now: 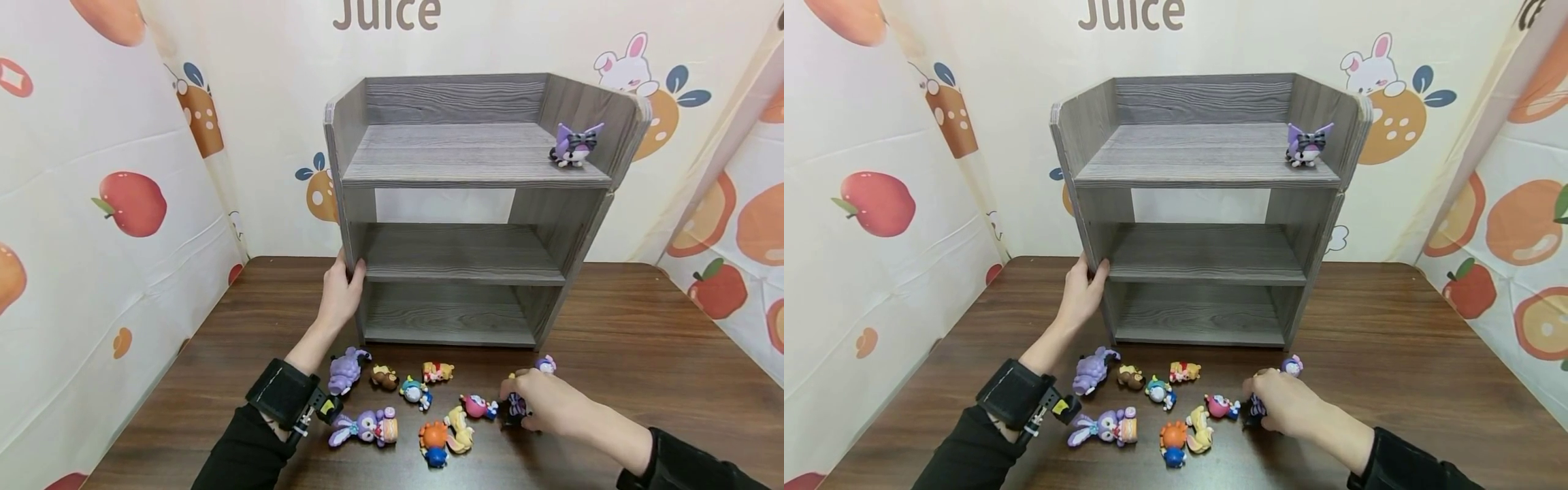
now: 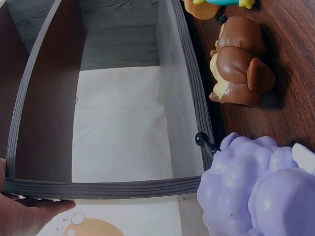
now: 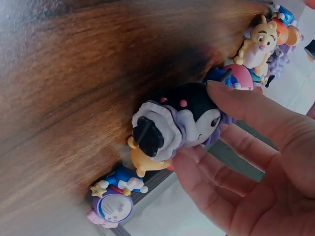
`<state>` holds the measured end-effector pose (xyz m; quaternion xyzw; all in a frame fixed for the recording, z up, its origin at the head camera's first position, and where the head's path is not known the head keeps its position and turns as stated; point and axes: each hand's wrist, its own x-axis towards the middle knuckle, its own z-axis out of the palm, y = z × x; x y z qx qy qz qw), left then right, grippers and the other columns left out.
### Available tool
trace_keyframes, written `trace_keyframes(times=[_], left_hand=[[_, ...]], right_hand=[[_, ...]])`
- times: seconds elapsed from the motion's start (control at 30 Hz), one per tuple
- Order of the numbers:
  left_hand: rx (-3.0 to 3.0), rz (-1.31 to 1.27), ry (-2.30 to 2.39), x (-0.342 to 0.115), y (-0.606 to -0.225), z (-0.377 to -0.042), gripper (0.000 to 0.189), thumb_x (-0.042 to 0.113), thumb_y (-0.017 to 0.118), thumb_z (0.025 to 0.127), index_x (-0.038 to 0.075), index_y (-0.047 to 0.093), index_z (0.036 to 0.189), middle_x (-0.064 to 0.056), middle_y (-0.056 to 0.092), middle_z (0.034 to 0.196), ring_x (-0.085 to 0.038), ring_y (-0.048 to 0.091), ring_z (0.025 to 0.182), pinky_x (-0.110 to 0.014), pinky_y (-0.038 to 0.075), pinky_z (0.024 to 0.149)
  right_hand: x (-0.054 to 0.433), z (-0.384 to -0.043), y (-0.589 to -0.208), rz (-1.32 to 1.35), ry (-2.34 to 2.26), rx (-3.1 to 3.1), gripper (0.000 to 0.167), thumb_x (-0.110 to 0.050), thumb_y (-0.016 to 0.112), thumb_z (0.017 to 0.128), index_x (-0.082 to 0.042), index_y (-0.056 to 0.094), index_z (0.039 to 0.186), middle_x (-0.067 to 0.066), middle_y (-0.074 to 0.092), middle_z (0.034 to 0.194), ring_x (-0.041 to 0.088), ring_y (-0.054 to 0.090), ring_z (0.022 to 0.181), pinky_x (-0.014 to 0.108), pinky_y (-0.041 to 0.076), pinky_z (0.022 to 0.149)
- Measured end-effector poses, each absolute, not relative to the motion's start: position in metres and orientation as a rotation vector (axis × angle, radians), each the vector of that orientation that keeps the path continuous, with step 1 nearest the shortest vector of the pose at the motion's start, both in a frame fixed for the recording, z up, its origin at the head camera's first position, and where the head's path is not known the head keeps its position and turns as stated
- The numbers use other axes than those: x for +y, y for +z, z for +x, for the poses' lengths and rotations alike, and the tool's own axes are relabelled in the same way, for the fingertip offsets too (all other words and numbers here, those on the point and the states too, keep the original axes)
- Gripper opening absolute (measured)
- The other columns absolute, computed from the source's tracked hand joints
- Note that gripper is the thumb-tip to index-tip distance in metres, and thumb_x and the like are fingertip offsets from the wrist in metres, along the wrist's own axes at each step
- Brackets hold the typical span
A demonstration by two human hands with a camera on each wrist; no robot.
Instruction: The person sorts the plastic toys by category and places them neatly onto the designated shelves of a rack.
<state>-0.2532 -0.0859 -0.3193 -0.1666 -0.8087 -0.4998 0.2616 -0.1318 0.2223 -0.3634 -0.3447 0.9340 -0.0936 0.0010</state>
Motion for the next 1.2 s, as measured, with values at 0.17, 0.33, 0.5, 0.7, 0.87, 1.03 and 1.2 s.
trace_keyframes(times=[0.17,0.33,0.5,0.7,0.87,1.03,1.2], left_hand=[[-2.192,-0.452,-1.358,-0.086,-0.320,-0.254,0.025,0.007,0.043,0.090,-0.005,0.047,0.111,-0.013,0.050,0.072,-0.024,0.047,0.063,-0.036,0.040,0.061],[-2.193,-0.443,-1.355,-0.086,-0.319,-0.253,0.026,0.008,0.043,0.090,-0.005,0.048,0.111,-0.012,0.049,0.070,-0.023,0.047,0.062,-0.035,0.040,0.060],[-2.199,-0.436,-1.357,-0.086,-0.318,-0.252,0.028,0.009,0.044,0.090,-0.006,0.047,0.113,-0.015,0.053,0.076,-0.025,0.049,0.067,-0.037,0.041,0.063],[-2.197,-0.439,-1.361,-0.085,-0.317,-0.252,0.028,0.008,0.043,0.090,-0.006,0.047,0.113,-0.017,0.055,0.082,-0.026,0.050,0.072,-0.040,0.042,0.067],[-2.205,-0.448,-1.354,-0.085,-0.318,-0.253,0.029,0.009,0.043,0.090,-0.006,0.047,0.115,-0.014,0.052,0.074,-0.024,0.049,0.065,-0.037,0.041,0.062],[-2.215,-0.456,-1.363,-0.086,-0.318,-0.252,0.037,0.011,0.041,0.092,-0.005,0.041,0.125,-0.018,0.057,0.084,-0.025,0.051,0.068,-0.039,0.043,0.065],[-2.209,-0.462,-1.378,-0.086,-0.319,-0.252,0.036,0.010,0.041,0.091,-0.005,0.042,0.124,-0.019,0.057,0.086,-0.026,0.051,0.068,-0.039,0.043,0.065]], right_hand=[[0.228,-0.134,-0.364,-1.117,-0.415,2.929,0.032,-0.006,0.078,0.056,-0.009,0.061,0.083,-0.001,0.060,0.081,0.011,0.056,0.076,0.028,0.047,0.062],[0.232,-0.133,-0.368,-1.144,-0.566,2.967,0.032,-0.007,0.078,0.059,-0.009,0.061,0.086,-0.003,0.060,0.080,0.005,0.052,0.070,0.024,0.044,0.056],[0.236,-0.131,-0.374,-1.178,-0.874,2.975,0.035,-0.002,0.076,0.060,-0.008,0.059,0.090,-0.009,0.055,0.074,0.000,0.043,0.055,0.016,0.036,0.045],[0.241,-0.127,-0.381,-1.205,-1.044,3.011,0.038,0.001,0.075,0.060,-0.007,0.056,0.092,-0.001,0.059,0.082,0.002,0.052,0.062,0.019,0.044,0.050],[0.248,-0.121,-0.384,-1.183,-1.166,2.944,0.041,0.005,0.075,0.059,-0.007,0.053,0.091,0.002,0.058,0.084,0.003,0.056,0.065,0.022,0.047,0.051],[0.255,-0.115,-0.385,-1.137,-1.183,2.960,0.043,0.005,0.076,0.057,-0.008,0.049,0.088,-0.004,0.055,0.079,0.003,0.057,0.066,0.023,0.048,0.051],[0.259,-0.108,-0.386,-1.047,-1.196,3.010,0.048,0.005,0.078,0.055,-0.007,0.044,0.087,-0.007,0.053,0.077,0.002,0.056,0.065,0.021,0.047,0.050]])
